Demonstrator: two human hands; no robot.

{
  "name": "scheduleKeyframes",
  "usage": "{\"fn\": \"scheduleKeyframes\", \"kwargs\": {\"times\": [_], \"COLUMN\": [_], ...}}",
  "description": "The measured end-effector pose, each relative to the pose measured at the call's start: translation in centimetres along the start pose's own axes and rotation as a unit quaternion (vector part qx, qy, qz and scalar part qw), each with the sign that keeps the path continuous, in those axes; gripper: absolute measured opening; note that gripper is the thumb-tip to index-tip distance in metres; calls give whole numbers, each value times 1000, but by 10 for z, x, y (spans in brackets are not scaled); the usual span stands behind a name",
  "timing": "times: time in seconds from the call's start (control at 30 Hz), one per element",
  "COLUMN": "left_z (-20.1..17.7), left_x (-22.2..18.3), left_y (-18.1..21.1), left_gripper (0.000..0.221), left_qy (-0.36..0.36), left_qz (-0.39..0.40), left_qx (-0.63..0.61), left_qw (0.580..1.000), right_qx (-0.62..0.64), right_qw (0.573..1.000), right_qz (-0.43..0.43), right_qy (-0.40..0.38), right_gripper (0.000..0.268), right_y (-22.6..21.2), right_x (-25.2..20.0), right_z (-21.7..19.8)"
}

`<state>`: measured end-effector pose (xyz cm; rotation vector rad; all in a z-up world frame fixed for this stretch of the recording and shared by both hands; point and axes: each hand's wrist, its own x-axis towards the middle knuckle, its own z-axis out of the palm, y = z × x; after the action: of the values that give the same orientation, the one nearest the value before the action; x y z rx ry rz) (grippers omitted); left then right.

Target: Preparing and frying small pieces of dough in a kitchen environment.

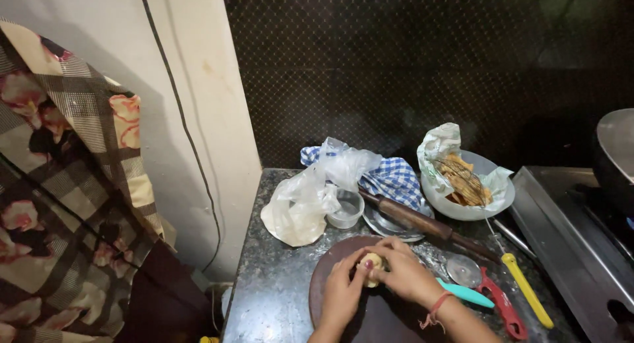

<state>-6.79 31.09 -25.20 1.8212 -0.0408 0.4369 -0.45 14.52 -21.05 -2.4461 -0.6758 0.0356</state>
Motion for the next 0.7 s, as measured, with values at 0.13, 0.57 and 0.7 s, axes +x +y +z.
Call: {"fn": "scheduleKeyframes", "kwargs": {"times": [0.13,0.57,0.7], "left_z": [18,26,41], "left_x": [8,20,5], "left_y": [-40,-80,-77], "left_gripper": [36,48,37], "left_qy": [18,-10,-7], "left_qz": [25,-128,-218], "left_qx": [33,-296,-287], "left_qw": [999,947,933], "right_qx": [3,-97,32], "right_qw": [998,994,995], "right_qz": [-55,-15,22], "right_qy": [9,50,87], "right_gripper": [65,22,23], "right_y": [12,-27,-32], "right_x": [2,1,-27], "right_z": [18,8,2]}}
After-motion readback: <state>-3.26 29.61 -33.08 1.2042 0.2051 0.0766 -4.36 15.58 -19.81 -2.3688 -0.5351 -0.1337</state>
